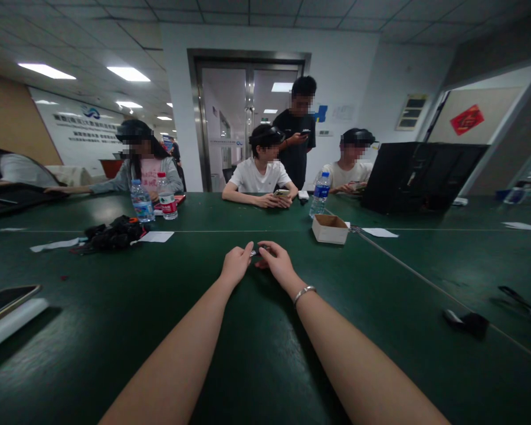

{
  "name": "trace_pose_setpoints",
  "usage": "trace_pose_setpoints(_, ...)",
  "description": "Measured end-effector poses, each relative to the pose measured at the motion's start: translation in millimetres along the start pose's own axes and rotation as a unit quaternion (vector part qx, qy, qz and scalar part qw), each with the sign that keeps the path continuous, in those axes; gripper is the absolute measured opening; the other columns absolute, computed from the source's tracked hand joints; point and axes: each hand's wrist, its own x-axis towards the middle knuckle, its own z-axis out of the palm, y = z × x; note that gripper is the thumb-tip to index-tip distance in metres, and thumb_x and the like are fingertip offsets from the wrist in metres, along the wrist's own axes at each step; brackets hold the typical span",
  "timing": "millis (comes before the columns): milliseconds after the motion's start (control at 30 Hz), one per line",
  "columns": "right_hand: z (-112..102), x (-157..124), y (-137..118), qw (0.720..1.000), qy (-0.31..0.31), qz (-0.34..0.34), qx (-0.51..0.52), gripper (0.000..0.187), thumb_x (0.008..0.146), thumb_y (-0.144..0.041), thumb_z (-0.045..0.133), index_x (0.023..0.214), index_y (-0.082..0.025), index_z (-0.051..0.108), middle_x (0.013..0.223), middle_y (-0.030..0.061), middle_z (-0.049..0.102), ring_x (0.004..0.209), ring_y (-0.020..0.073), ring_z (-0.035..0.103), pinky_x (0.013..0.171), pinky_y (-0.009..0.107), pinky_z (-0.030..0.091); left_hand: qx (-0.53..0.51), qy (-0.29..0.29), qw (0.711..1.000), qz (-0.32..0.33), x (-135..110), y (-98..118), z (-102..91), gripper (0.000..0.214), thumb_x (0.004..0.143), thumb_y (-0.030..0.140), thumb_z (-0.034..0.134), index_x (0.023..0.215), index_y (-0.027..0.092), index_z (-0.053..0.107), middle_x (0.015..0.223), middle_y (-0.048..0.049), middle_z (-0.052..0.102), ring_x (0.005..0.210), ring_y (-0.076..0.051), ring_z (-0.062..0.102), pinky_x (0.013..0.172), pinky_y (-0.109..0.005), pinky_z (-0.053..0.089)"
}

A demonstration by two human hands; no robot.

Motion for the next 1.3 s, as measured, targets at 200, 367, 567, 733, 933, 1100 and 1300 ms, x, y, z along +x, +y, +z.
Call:
trace_pose_setpoints(200,0.8,2.0,1.3,0.998,0.042,0.031,0.022,0.027,0.077,-0.032,0.059,0.099,-0.018,0.056,0.074,-0.0024,0.059,0.049,0.0098,0.062,0.045,0.021,0.051,-0.121,0.041,0.991,0.036,3.6,-2.9,7.1,0.035,0.079,0.051,0.048,0.089,0.020,0.061,0.088,-0.0049,0.064,0.076,-0.016,0.058,0.064,-0.026,0.043)
trace_pose_setpoints(367,0.2,2.6,1.9,0.998,0.048,0.035,0.024,0.027,0.077,-0.033,0.059,0.099,-0.019,0.053,0.073,-0.0030,0.058,0.049,0.0100,0.062,0.045,0.021,0.050,-0.187,0.023,0.979,0.072,5.5,-3.3,5.4,0.028,0.070,0.035,0.062,0.093,0.018,0.061,0.090,-0.0064,0.064,0.079,-0.016,0.059,0.069,-0.027,0.045)
trace_pose_setpoints(567,1.8,-0.6,3.3,1.000,-0.004,-0.011,-0.022,0.029,0.073,-0.034,0.061,0.096,-0.018,0.053,0.074,-0.0036,0.057,0.052,0.0098,0.062,0.048,0.021,0.049,-0.139,0.029,0.990,0.000,7.1,-5.2,0.4,0.044,0.074,0.060,0.050,0.066,0.017,0.056,0.059,0.0009,0.055,0.055,-0.013,0.051,0.054,-0.024,0.041)
trace_pose_setpoints(733,5.8,-3.2,6.0,0.995,-0.032,-0.058,-0.081,0.024,0.070,-0.028,0.062,0.092,-0.019,0.056,0.080,-0.0027,0.058,0.054,0.0088,0.060,0.053,0.024,0.051,-0.082,0.047,0.995,-0.033,7.1,-5.4,-1.1,0.054,0.075,0.066,0.043,0.049,0.019,0.047,0.045,0.0030,0.045,0.043,-0.012,0.047,0.049,-0.025,0.036)
trace_pose_setpoints(933,4.0,1.0,6.4,0.998,0.011,-0.038,-0.058,0.029,0.072,-0.034,0.061,0.096,-0.019,0.055,0.083,-0.0004,0.061,0.052,0.0092,0.060,0.048,0.023,0.048,-0.155,0.047,0.987,0.015,3.6,-2.0,2.6,0.042,0.080,0.056,0.045,0.084,0.019,0.064,0.079,-0.0040,0.065,0.064,-0.015,0.059,0.058,-0.025,0.044)
trace_pose_setpoints(1100,2.6,2.8,7.0,0.999,0.020,-0.016,-0.031,0.031,0.073,-0.038,0.061,0.096,-0.017,0.055,0.077,-0.0007,0.062,0.049,0.0087,0.059,0.044,0.021,0.045,-0.272,0.038,0.960,0.061,6.1,1.4,3.7,0.043,0.073,0.032,0.060,0.114,0.019,0.059,0.108,-0.0090,0.065,0.092,-0.017,0.061,0.077,-0.028,0.049)
trace_pose_setpoints(1300,2.9,1.6,7.9,0.998,0.010,-0.024,-0.050,0.026,0.075,-0.036,0.062,0.092,-0.017,0.058,0.074,-0.0003,0.062,0.050,0.0085,0.058,0.047,0.021,0.047,-0.273,0.007,0.960,0.058,6.0,2.2,0.8,0.034,0.069,0.034,0.065,0.098,0.016,0.065,0.102,-0.0096,0.067,0.093,-0.020,0.063,0.083,-0.033,0.049)
